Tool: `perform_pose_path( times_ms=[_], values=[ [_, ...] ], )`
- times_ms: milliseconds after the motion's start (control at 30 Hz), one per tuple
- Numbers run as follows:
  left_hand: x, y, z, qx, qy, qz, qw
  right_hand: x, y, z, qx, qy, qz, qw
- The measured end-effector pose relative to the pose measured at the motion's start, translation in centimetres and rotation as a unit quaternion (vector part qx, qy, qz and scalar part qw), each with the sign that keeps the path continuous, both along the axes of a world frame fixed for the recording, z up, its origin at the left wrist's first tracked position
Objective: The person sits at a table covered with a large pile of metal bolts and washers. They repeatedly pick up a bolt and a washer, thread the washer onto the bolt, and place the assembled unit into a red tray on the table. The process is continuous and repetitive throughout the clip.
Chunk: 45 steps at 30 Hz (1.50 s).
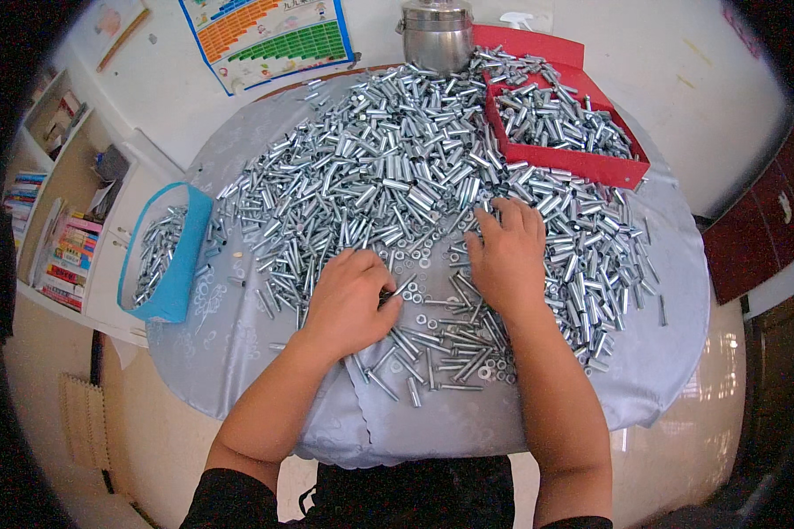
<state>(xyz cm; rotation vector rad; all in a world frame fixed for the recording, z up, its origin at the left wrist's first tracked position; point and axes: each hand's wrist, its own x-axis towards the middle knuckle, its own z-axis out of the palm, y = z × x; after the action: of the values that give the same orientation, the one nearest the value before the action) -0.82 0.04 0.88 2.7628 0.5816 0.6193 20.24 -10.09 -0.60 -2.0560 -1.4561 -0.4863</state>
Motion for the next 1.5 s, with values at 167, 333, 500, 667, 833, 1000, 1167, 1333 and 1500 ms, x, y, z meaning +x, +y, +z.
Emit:
perform_pose_path(
  times_ms=[167,333,500,667,833,1000,1167,1333,1500],
  values=[
    [0.1,0.0,-0.4,-0.019,-0.006,0.01,1.0,0.1,0.4,-0.7,-0.044,-0.017,-0.03,0.998],
    [0.3,0.3,-0.6,-0.07,-0.101,0.029,0.992,0.2,0.6,-0.9,-0.058,-0.005,-0.041,0.997],
    [0.4,0.1,-0.2,-0.179,-0.145,0.046,0.972,0.1,0.9,-0.9,-0.039,0.004,-0.061,0.997],
    [0.4,-0.3,-0.1,-0.247,-0.172,0.073,0.951,0.2,0.9,-0.4,-0.012,0.067,-0.041,0.997],
    [0.4,-0.2,-0.3,-0.272,-0.194,0.063,0.94,0.0,0.7,0.0,0.003,0.073,-0.006,0.997],
    [0.4,0.0,-0.6,-0.293,-0.209,0.06,0.931,-0.1,0.6,0.2,0.035,0.074,0.076,0.994],
    [0.4,0.1,-0.9,-0.323,-0.219,0.044,0.92,-0.9,0.2,1.0,0.004,0.205,0.086,0.975],
    [0.5,0.3,-0.8,-0.396,-0.231,0.062,0.886,-2.1,0.1,1.0,0.138,0.549,0.124,0.815],
    [0.4,0.0,-0.2,-0.395,-0.226,0.064,0.888,-2.9,-0.2,1.4,0.129,0.574,0.137,0.797]
  ],
)
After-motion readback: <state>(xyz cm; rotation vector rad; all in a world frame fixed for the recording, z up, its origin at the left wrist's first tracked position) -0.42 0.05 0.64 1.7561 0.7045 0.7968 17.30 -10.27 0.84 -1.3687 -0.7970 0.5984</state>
